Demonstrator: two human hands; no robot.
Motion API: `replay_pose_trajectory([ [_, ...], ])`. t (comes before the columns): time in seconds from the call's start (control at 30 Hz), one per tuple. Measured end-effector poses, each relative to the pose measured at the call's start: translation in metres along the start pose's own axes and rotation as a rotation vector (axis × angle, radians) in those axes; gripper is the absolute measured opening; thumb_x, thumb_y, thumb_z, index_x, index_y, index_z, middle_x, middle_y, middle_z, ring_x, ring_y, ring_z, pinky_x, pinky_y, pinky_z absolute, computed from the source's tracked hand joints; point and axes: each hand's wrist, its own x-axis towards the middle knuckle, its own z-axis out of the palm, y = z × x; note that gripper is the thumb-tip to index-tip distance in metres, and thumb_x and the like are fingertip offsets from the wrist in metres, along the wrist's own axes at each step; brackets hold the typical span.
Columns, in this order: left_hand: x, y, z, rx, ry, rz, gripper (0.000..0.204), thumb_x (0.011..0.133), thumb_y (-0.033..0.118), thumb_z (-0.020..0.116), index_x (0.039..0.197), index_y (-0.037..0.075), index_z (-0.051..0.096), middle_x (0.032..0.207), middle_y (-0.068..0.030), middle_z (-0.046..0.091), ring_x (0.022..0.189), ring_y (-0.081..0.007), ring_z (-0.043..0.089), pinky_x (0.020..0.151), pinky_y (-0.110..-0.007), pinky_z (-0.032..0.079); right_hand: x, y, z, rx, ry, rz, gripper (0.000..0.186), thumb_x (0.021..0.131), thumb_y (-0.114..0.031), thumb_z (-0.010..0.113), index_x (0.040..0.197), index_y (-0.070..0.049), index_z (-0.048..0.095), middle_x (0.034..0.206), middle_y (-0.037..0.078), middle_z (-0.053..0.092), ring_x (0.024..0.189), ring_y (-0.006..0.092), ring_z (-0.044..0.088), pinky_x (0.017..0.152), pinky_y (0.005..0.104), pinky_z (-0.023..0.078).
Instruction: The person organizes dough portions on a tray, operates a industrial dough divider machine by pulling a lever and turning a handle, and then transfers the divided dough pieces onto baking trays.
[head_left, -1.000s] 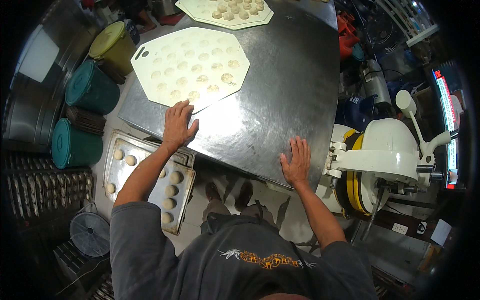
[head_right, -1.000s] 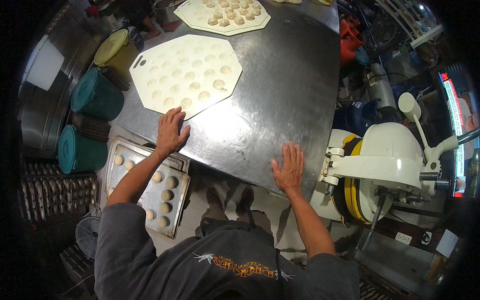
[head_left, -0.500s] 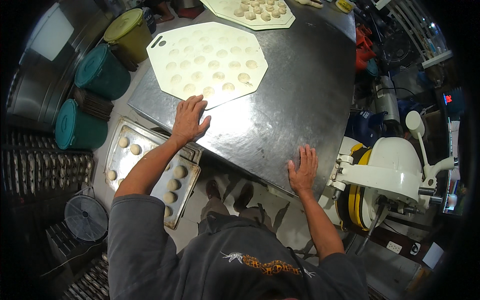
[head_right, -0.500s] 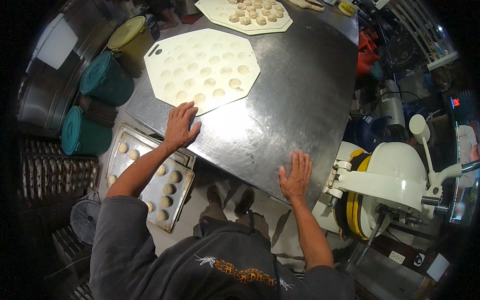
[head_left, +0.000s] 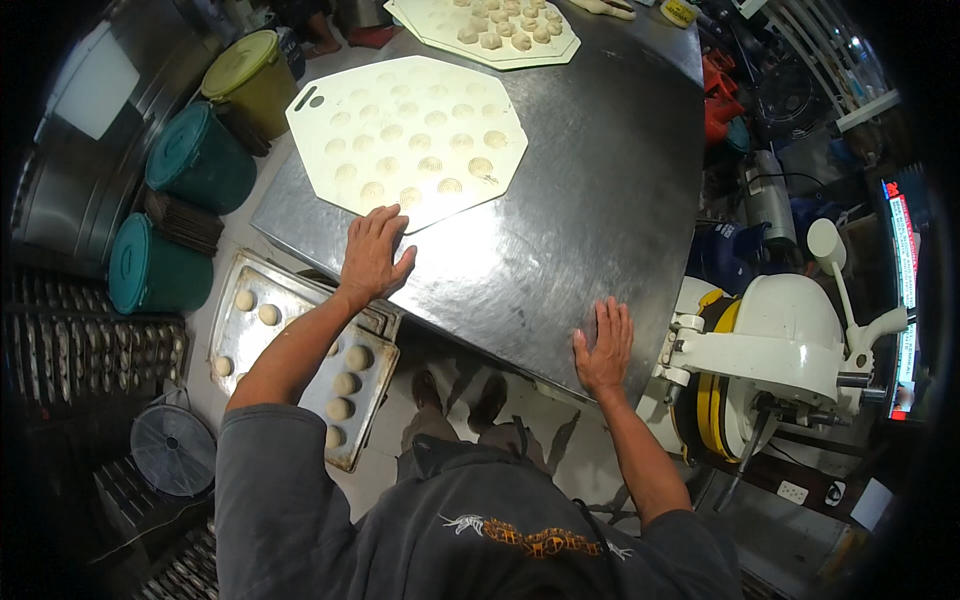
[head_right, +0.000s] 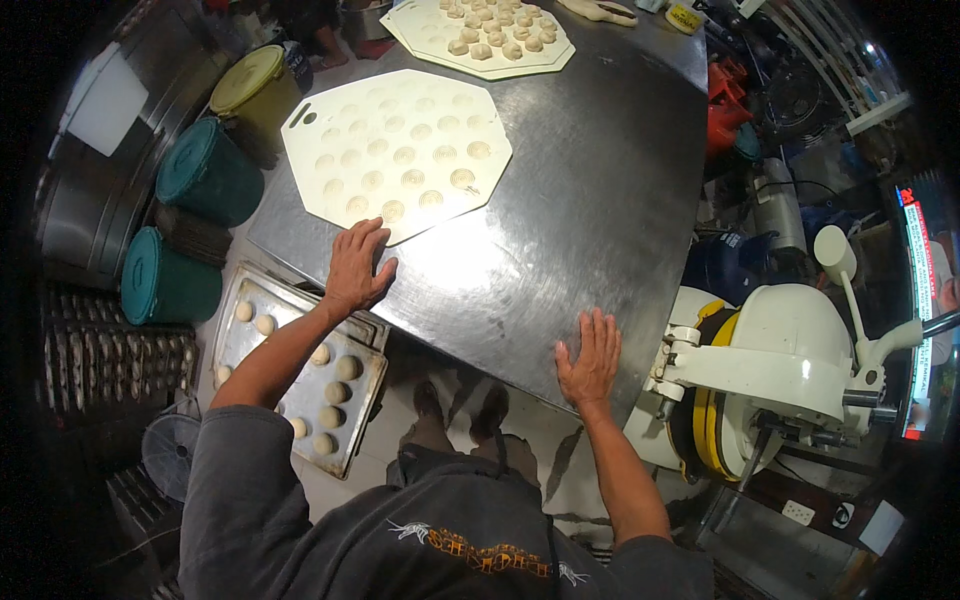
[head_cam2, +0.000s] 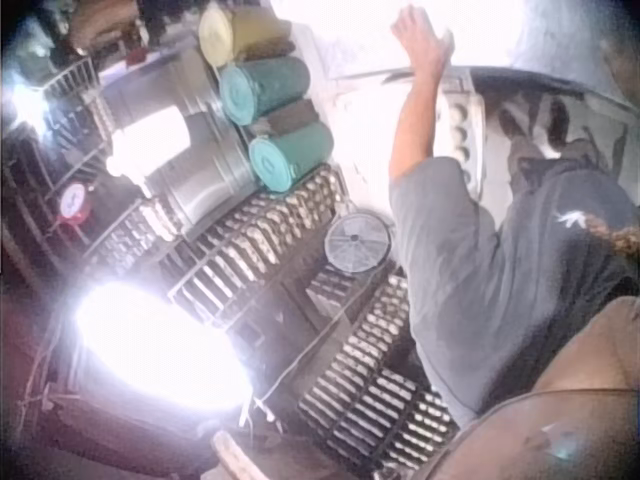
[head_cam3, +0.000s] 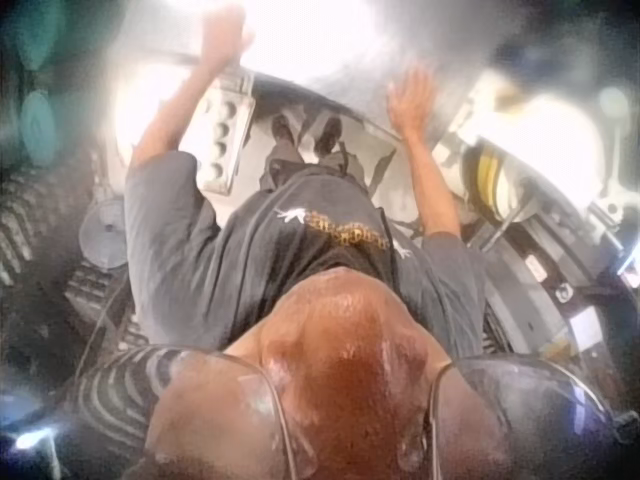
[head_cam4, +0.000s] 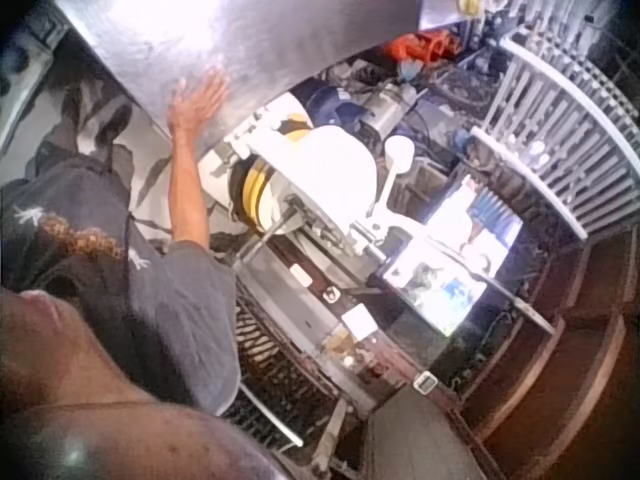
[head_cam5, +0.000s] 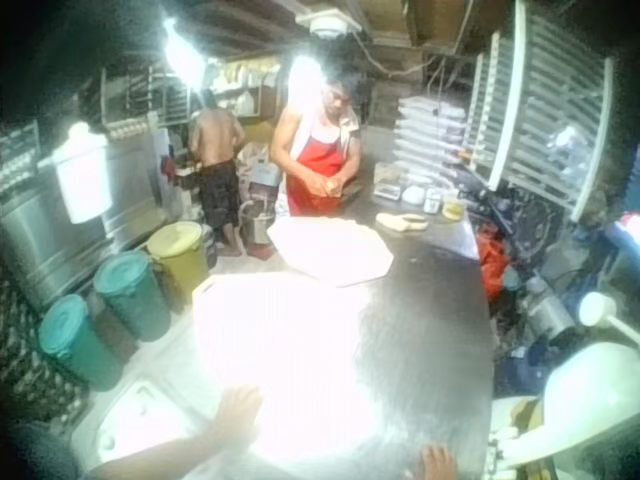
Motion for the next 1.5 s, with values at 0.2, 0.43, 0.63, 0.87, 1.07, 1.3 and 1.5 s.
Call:
replay_pose_trajectory([
  [0.2, -0.001, -0.0008, 0.0001, 0.006, 0.005, 0.001, 0.048, 0.085, 0.029, 0.068, 0.126, 0.008, 0.055, 0.139, -0.015, 0.05, 0.134, -0.0329, 0.044, 0.111, -0.05, 0.031, -0.001, -0.0016, -0.0009, 0.005, -0.005, 0.005, 0.065, 0.095, -0.039, 0.058, 0.15, -0.007, 0.045, 0.16, 0.017, 0.037, 0.15, 0.0379, 0.027, 0.124, 0.0523, 0.016],
  [0.43, -0.001, -0.0003, -0.0011, 0.001, -0.037, -0.016, 0.053, 0.086, 0.028, 0.07, 0.132, 0.006, 0.054, 0.144, -0.0143, 0.049, 0.137, -0.0337, 0.042, 0.114, -0.048, 0.031, -0.0009, -0.0015, -0.0012, 0.007, -0.006, 0.015, 0.065, 0.095, -0.039, 0.059, 0.15, -0.007, 0.045, 0.159, 0.016, 0.037, 0.15, 0.038, 0.027, 0.124, 0.0521, 0.017],
  [0.63, -0.0018, -0.0005, -0.0011, -0.01, -0.017, -0.013, 0.052, 0.086, 0.027, 0.071, 0.131, 0.007, 0.055, 0.143, -0.0142, 0.05, 0.136, -0.0339, 0.043, 0.114, -0.048, 0.031, 0.0001, -0.003, -0.0024, -0.001, -0.031, 0.03, 0.066, 0.094, -0.038, 0.06, 0.15, -0.008, 0.045, 0.16, 0.016, 0.036, 0.151, 0.0371, 0.025, 0.125, 0.0519, 0.016],
  [0.87, -0.0013, -0.0004, -0.0013, -0.017, -0.012, -0.017, 0.052, 0.085, 0.026, 0.071, 0.131, 0.007, 0.055, 0.143, -0.0137, 0.05, 0.136, -0.0343, 0.043, 0.113, -0.048, 0.031, -0.0001, -0.0042, -0.002, 0.009, -0.011, 0.021, 0.065, 0.094, -0.037, 0.06, 0.15, -0.009, 0.045, 0.16, 0.015, 0.037, 0.15, 0.037, 0.027, 0.124, 0.0517, 0.017],
  [1.07, -0.0007, 0.0021, -0.0033, -0.042, 0.003, -0.018, 0.049, 0.085, 0.026, 0.07, 0.128, 0.007, 0.056, 0.142, -0.015, 0.051, 0.135, -0.0345, 0.043, 0.112, -0.049, 0.031, -0.0004, -0.0047, -0.0025, 0.015, -0.01, 0.03, 0.066, 0.091, -0.036, 0.064, 0.149, -0.01, 0.046, 0.16, 0.013, 0.037, 0.151, 0.0364, 0.026, 0.124, 0.0523, 0.017],
  [1.3, -0.0056, -0.0015, -0.0014, -0.034, 0.029, -0.005, 0.047, 0.086, 0.028, 0.068, 0.125, 0.005, 0.056, 0.139, -0.0159, 0.05, 0.134, -0.0333, 0.043, 0.111, -0.049, 0.031, -0.0003, -0.0078, -0.0029, 0.006, 0.02, -0.012, 0.063, 0.092, -0.033, 0.062, 0.147, -0.007, 0.047, 0.157, 0.016, 0.04, 0.148, 0.0382, 0.03, 0.123, 0.052, 0.02],
  [1.5, -0.0054, 0.0002, -0.0013, -0.03, 0.015, -0.022, 0.049, 0.087, 0.028, 0.069, 0.128, 0.005, 0.058, 0.142, -0.0169, 0.051, 0.136, -0.0352, 0.043, 0.114, -0.048, 0.031, -0.0014, -0.0032, 0.0016, 0.012, 0.04, -0.014, 0.063, 0.094, -0.037, 0.06, 0.148, -0.009, 0.047, 0.158, 0.016, 0.039, 0.149, 0.0384, 0.029, 0.124, 0.0528, 0.019],
])
